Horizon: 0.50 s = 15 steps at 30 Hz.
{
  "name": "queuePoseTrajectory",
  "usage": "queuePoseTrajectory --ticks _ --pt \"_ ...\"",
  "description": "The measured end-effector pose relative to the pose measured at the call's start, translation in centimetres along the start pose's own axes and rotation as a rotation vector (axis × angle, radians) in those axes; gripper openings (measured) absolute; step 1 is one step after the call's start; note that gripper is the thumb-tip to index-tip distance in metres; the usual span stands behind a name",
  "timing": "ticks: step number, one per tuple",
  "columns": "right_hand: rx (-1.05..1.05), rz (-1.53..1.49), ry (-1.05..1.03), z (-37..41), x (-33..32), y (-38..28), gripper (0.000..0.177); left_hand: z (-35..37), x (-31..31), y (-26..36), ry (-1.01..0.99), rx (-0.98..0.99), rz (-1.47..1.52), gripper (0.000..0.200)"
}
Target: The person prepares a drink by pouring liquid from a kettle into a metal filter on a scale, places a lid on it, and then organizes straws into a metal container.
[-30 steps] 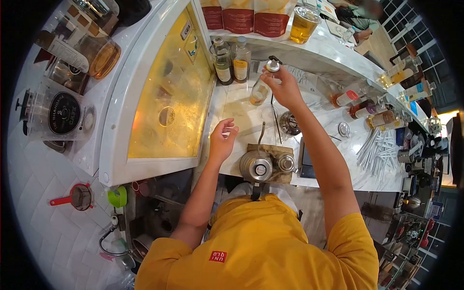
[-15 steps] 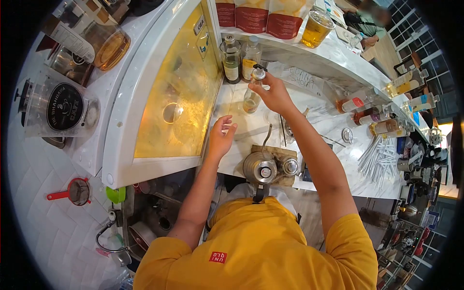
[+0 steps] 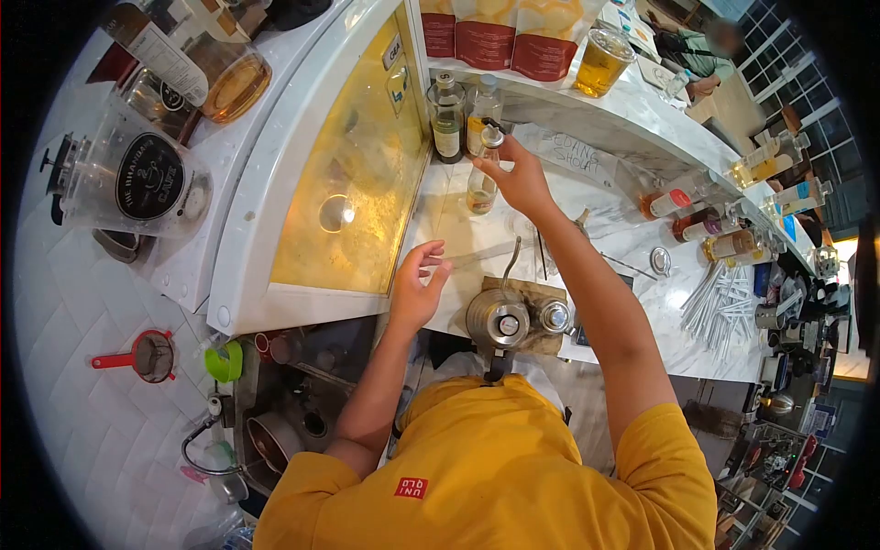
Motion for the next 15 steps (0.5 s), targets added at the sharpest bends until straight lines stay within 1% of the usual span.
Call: queuePoseTrajectory --ticks 3,5,6,9,12,15 --pt "-0.014 0.032 -0.011 -0.4 0.4 0.8 0.070 1.4 -0.9 1.2 -0.004 0.038 -0.002 0.041" --pt "-0.030 0.035 0.024 0.1 0.2 0.5 0.077 2.2 -1.5 2.1 -0.012 0.045 0.001 0.042" --pt "-0.039 0.037 0.042 0.5 -0.1 -0.1 0.080 2.6 -1.8 2.8 -0.016 0.050 0.002 0.042" --pt "-0.011 -0.029 -0.008 2.1 -1.8 -2.0 0.088 4.0 -2.6 5.6 -0.031 0.105 0.007 0.043" --pt "0.026 -0.089 0.100 4.3 -3.9 -3.4 0.083 5.2 -3.8 8.4 -0.028 0.190 -0.032 0.042" --pt "-0.025 -0.162 0.203 6.1 -6.3 -7.0 0.075 6.3 -5.4 10.3 -0.024 0.223 -0.059 0.042"
Point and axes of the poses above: each hand's wrist, its own z-axis away from the middle knuckle, its own x-axis out of the palm, y = z × x, the point moved 5 cm from there along -z, towards the middle knuckle, and after that the axes turned 3 degrees about y, right-handed, at the moved point
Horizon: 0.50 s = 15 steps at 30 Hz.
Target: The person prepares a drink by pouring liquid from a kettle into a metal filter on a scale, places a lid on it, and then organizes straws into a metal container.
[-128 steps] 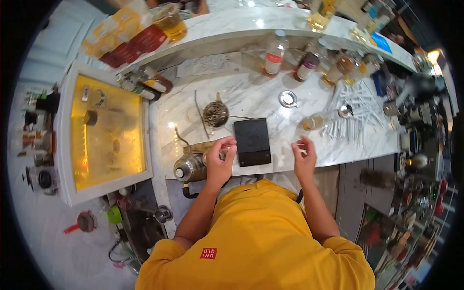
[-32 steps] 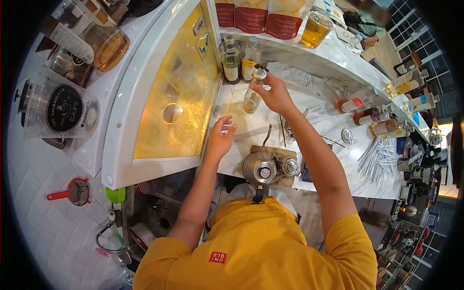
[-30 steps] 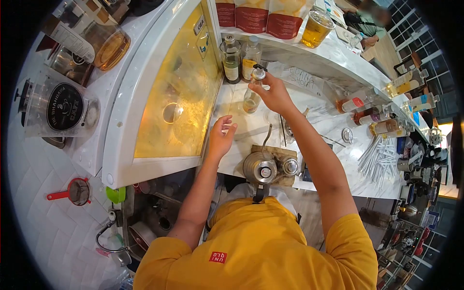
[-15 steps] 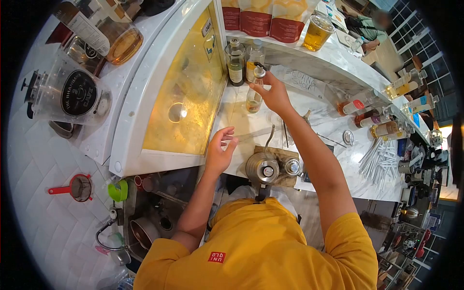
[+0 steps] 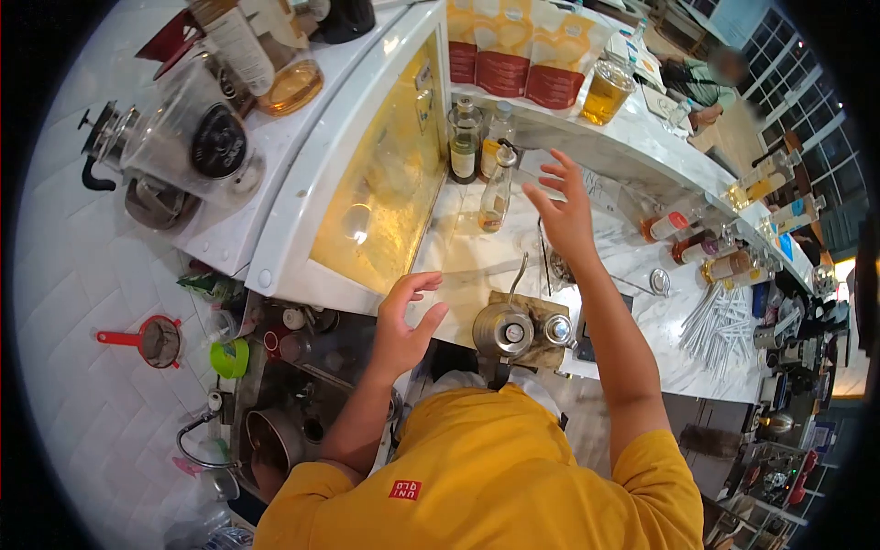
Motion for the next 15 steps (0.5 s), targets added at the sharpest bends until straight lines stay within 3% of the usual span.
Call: queuePoseTrajectory --ticks 4,15 --pt "-0.075 -0.189 0.066 -0.6 -0.8 -4.6 0.060 1.8 -2.0 0.3 0.123 0.014 0.174 0.040" --pt "-0.382 -0.448 -0.212 -1.2 5.9 -19.8 0.041 6.8 -8.9 2.3 0.470 0.180 0.267 0.038"
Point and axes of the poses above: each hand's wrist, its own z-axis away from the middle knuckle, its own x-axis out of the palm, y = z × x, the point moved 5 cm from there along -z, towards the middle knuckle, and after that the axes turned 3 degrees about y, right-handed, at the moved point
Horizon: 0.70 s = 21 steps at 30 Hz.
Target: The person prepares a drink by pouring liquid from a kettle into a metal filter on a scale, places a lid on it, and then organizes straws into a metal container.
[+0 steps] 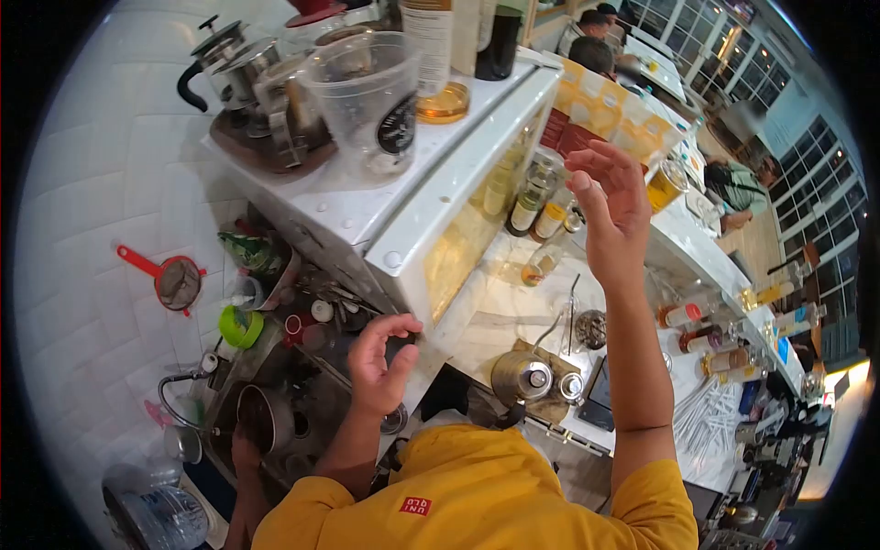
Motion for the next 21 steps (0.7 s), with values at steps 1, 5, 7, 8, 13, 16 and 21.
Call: queuePoseTrajectory --ticks 1,5,7,8,13,16,21 --pt "-0.021 -0.011 -0.034 -0.4 1.2 -0.3 0.040 -0.3 -0.8 0.3 0.040 0.009 0.005 0.037" --pt "-0.018 -0.050 -0.123 -1.7 4.9 0.2 0.037 -1.9 -4.3 1.2 0.193 0.036 0.042 0.037" --pt "0.003 -0.051 -0.140 -2.1 6.5 0.6 0.036 -2.6 -5.8 1.0 0.279 0.029 0.064 0.037" --pt "0.000 -0.037 -0.148 -2.2 7.2 1.0 0.036 -2.9 -6.2 1.0 0.305 0.051 -0.008 0.043" --pt "-0.098 0.233 -0.121 -2.7 9.1 0.2 0.046 -4.4 -7.1 1.1 0.338 0.026 -0.046 0.040" --pt "-0.128 0.246 -0.171 -2.9 10.4 -0.8 0.051 -5.0 -7.3 0.1 0.319 0.027 -0.027 0.040" --pt "-0.081 0.200 -0.208 -3.4 12.7 -1.5 0.069 -4.9 -7.3 -1.3 0.293 -0.014 0.059 0.042"
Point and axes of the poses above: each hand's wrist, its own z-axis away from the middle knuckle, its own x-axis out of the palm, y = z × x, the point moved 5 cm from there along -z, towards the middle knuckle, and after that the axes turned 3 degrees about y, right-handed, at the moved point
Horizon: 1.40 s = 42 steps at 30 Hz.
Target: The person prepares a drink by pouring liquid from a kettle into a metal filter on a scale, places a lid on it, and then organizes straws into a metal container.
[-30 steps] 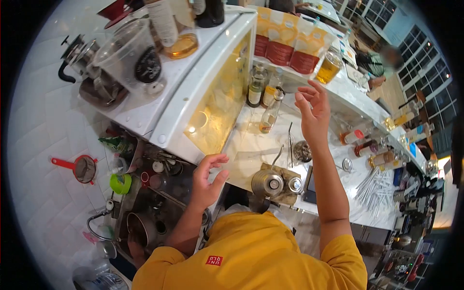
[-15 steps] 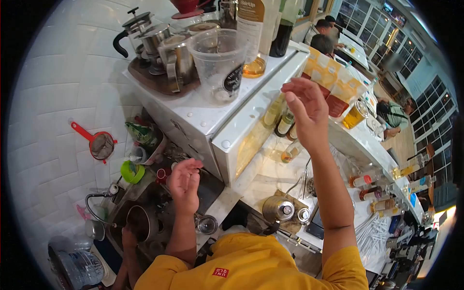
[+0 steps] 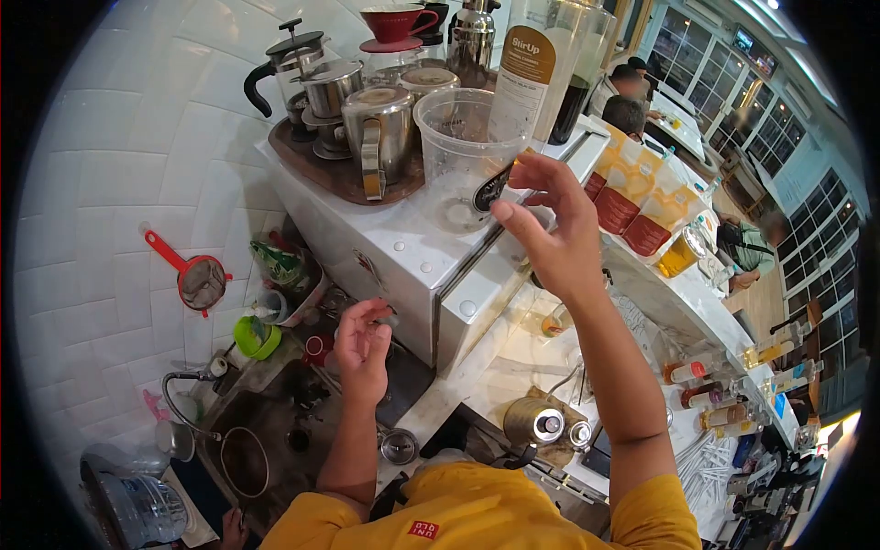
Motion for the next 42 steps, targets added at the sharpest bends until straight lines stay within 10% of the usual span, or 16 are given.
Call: queuePoseTrajectory --ticks 23,30,42 --pt "0.037 -0.334 -0.094 5.4 -4.6 -2.4 0.101 3.7 2.8 1.7 -0.060 0.069 -0.049 0.038" --pt "0.120 -0.197 -0.014 13.8 -11.6 -2.2 0.106 7.0 7.7 3.7 -0.261 0.341 -0.087 0.039" --pt "0.314 -0.014 0.279 29.1 -23.4 -2.8 0.104 16.0 20.4 1.2 -0.729 0.083 0.005 0.038"
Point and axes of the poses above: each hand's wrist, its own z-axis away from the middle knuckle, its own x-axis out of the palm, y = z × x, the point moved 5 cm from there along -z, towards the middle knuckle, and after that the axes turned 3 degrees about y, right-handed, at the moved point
